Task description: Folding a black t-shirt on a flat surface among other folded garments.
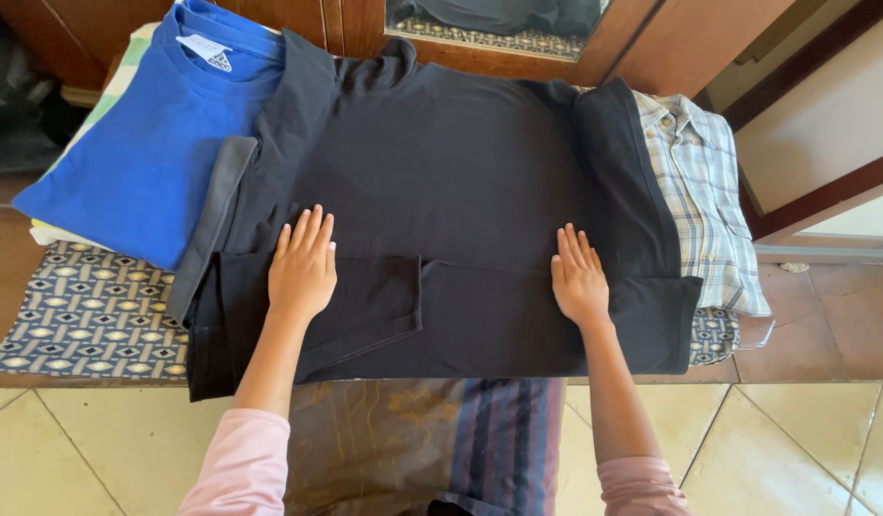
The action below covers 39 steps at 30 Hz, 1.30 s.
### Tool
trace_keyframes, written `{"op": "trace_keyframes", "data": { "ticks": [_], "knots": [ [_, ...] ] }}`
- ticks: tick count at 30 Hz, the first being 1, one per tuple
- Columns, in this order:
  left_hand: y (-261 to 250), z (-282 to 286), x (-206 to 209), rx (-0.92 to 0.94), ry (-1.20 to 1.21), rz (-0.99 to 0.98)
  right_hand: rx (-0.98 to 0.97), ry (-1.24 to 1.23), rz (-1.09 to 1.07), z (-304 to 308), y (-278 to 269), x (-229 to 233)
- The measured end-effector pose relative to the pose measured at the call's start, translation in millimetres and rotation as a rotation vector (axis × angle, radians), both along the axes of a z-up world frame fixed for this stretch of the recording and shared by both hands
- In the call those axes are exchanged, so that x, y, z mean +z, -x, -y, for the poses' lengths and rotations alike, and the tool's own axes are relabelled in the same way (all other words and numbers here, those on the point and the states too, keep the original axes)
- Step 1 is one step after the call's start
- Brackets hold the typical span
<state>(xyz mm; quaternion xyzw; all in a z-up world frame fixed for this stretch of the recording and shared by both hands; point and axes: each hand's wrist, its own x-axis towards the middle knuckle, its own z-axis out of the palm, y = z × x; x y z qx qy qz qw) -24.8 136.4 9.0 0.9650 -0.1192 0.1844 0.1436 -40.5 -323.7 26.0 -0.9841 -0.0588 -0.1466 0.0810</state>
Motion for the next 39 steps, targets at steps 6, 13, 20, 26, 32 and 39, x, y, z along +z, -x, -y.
{"op": "trace_keyframes", "data": {
  "ticks": [6, 13, 20, 26, 32, 39],
  "knots": [
    [-6.9, 11.5, 14.0, -0.053, 0.129, 0.107, -0.120, 0.062, 0.040, -17.0, -15.8, -21.7],
    [-62.6, 78.6, -12.7, -0.222, -0.014, 0.049, 0.081, 0.026, 0.019, -139.2, -52.3, -17.4],
    [-91.6, 127.5, -4.4, -0.065, -0.044, 0.010, 0.072, -0.003, -0.034, -165.0, -79.9, -7.2],
    [-104.2, 127.1, 11.9, -0.026, -0.080, -0.093, 0.050, 0.000, -0.076, -167.0, -104.7, 5.6],
    [-134.6, 119.0, -3.7, -0.025, -0.034, -0.053, 0.019, -0.018, -0.034, -152.6, -129.4, -0.9],
    [-160.1, 83.1, 3.3, 0.048, -0.019, -0.087, 0.004, -0.027, 0.009, -98.6, -159.6, -1.7]
  ]
}}
